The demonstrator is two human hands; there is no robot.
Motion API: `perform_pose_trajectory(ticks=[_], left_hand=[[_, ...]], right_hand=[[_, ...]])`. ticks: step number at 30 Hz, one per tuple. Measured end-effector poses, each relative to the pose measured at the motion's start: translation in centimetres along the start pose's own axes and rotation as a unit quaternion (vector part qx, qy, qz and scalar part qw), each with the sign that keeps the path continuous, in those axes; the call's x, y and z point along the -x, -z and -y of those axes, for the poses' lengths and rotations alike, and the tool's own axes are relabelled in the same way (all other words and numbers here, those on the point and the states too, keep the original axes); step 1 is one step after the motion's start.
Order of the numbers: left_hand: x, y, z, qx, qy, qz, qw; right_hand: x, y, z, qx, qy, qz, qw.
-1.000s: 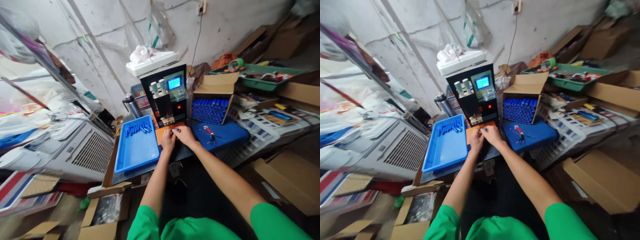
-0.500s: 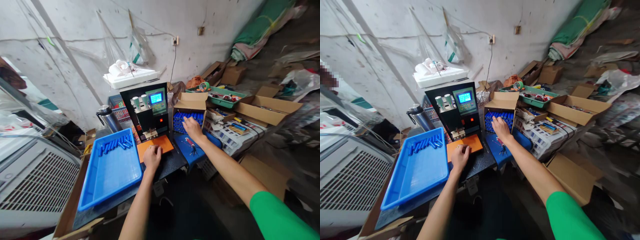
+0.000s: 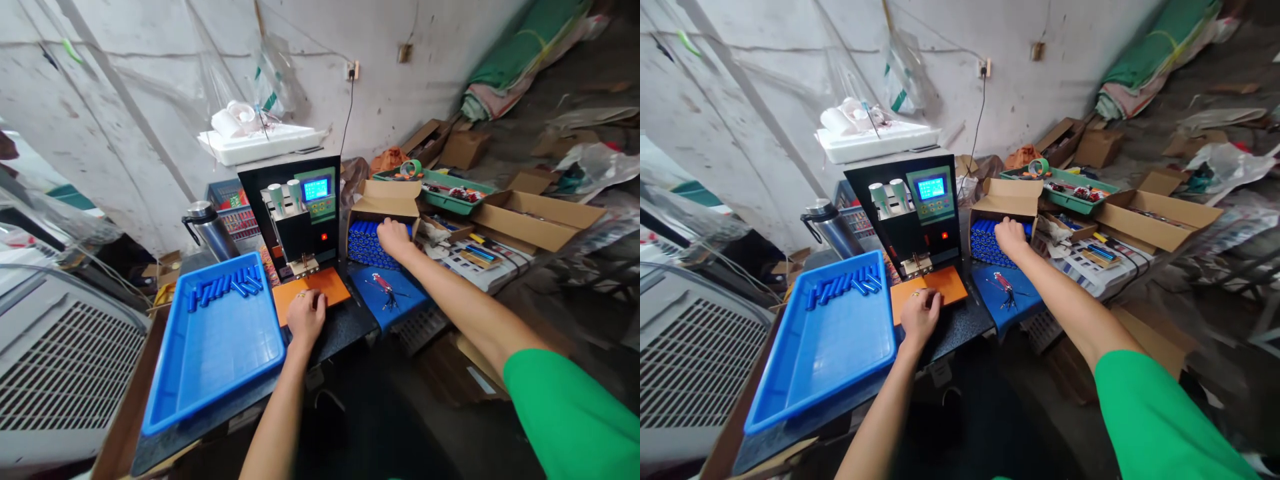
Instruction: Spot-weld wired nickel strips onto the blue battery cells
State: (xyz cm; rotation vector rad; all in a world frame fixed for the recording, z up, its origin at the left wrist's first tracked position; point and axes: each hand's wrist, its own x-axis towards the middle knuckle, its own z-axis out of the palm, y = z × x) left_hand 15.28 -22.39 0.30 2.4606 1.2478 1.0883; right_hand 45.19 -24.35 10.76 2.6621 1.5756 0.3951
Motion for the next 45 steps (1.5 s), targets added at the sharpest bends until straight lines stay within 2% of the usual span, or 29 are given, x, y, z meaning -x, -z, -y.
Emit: perform_pose_trajectory(ticks=[4,8,11,14,17,19,23,27,31,34,38,45], left_hand=[[0.0,0.0,-0.2,-0.002,0.006,0.012,1.0],[0.0,0.0,-0.4,0.0,0.014,0.02,1.0],[0.0,0.0,-0.5,0.008,0.017,0.027,0.999],[0.1,0.0,-0.4,0.01,0.015,0.032,0.999],[0.2,-0.1,-0.3,0.006,0.011,0.032,0.999],[0.2,-0.2,-0.2,0.003,0.008,0.031,0.999],[0.1,-0.3,-0.2,-0.008,0.001,0.029,1.0],[0.0,-0.1,-0.3,-0.006,0.001,0.035,0.999],[0.0,0.0,-0.3,-0.004,0.001,0.041,0.999],[0.1,-0.1,-0.3,-0.006,0.001,0.042,0.999],[0.1,-0.2,-0.2,-0.006,0.002,0.042,0.999],[0.0,-0.1,-0.4,-0.017,0.0,0.044,0.999]], right_hand=[[-1.6,0.0,-1.7,-0.008,0.022,0.036,0.999],[-2.7,-1.2,-3.8,-0.053,0.05,0.02,0.997],[-2.5,-2.7,-5.5,-0.156,0.062,-0.069,0.983],[-1.0,-4.2,-7.2,-0.226,0.058,-0.173,0.957],[1.4,-5.2,-8.3,-0.231,0.043,-0.227,0.945],[2.8,-5.2,-8.4,-0.207,0.044,-0.242,0.947],[3.3,-4.5,-7.0,-0.156,0.102,-0.231,0.955],[0.9,-4.2,-5.7,-0.138,0.147,-0.202,0.958],[-1.8,-5.0,-6.1,-0.132,0.174,-0.133,0.967],[-2.7,-5.9,-6.5,-0.144,0.163,-0.109,0.97],[-2.8,-6.9,-6.3,-0.153,0.129,-0.135,0.97],[-2.3,-6.9,-5.4,-0.149,0.118,-0.15,0.97]])
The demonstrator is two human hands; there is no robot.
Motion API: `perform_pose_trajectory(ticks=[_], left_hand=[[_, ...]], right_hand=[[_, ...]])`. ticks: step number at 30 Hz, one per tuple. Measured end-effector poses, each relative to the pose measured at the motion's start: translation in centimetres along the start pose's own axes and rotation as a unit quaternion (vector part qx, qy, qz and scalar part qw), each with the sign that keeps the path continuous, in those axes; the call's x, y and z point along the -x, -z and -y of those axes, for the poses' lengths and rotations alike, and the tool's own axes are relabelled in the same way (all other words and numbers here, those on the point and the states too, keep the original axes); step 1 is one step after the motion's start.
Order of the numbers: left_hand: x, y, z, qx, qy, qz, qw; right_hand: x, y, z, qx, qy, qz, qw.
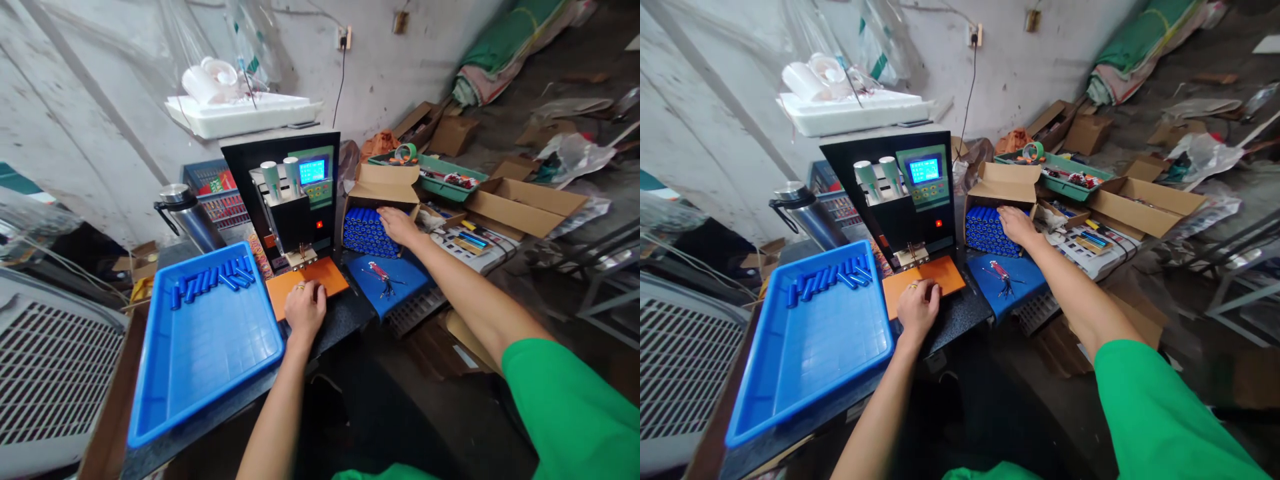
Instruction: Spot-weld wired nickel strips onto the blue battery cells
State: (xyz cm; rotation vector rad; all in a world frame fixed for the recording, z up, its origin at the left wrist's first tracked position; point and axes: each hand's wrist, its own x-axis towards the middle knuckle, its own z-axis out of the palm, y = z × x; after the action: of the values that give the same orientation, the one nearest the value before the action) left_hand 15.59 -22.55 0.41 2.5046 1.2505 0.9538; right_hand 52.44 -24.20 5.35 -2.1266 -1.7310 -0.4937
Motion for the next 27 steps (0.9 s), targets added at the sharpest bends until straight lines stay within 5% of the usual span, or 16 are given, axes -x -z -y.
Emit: perform_pose_trajectory(ticks=[8,13,17,22,27], left_hand=[[0.1,0.4,-0.2,-0.015,0.006,0.012,1.0],[0.3,0.9,-0.6,-0.026,0.015,0.007,1.0],[0.4,1.2,-0.9,-0.037,0.021,0.006,0.999],[0.7,2.0,-1.1,-0.023,0.013,0.027,0.999],[1.0,3.4,-1.3,0.03,-0.021,0.089,0.995]], right_hand=[[-0.1,0.8,0.1,-0.023,0.019,0.033,0.999],[2.9,2.8,1.3,-0.087,0.024,-0.073,0.993],[12.1,2.7,6.7,-0.206,0.022,-0.144,0.968],[29.1,-1.9,14.9,-0.35,-0.107,-0.127,0.922],[41.2,-5.4,15.0,-0.404,-0.295,-0.085,0.861]])
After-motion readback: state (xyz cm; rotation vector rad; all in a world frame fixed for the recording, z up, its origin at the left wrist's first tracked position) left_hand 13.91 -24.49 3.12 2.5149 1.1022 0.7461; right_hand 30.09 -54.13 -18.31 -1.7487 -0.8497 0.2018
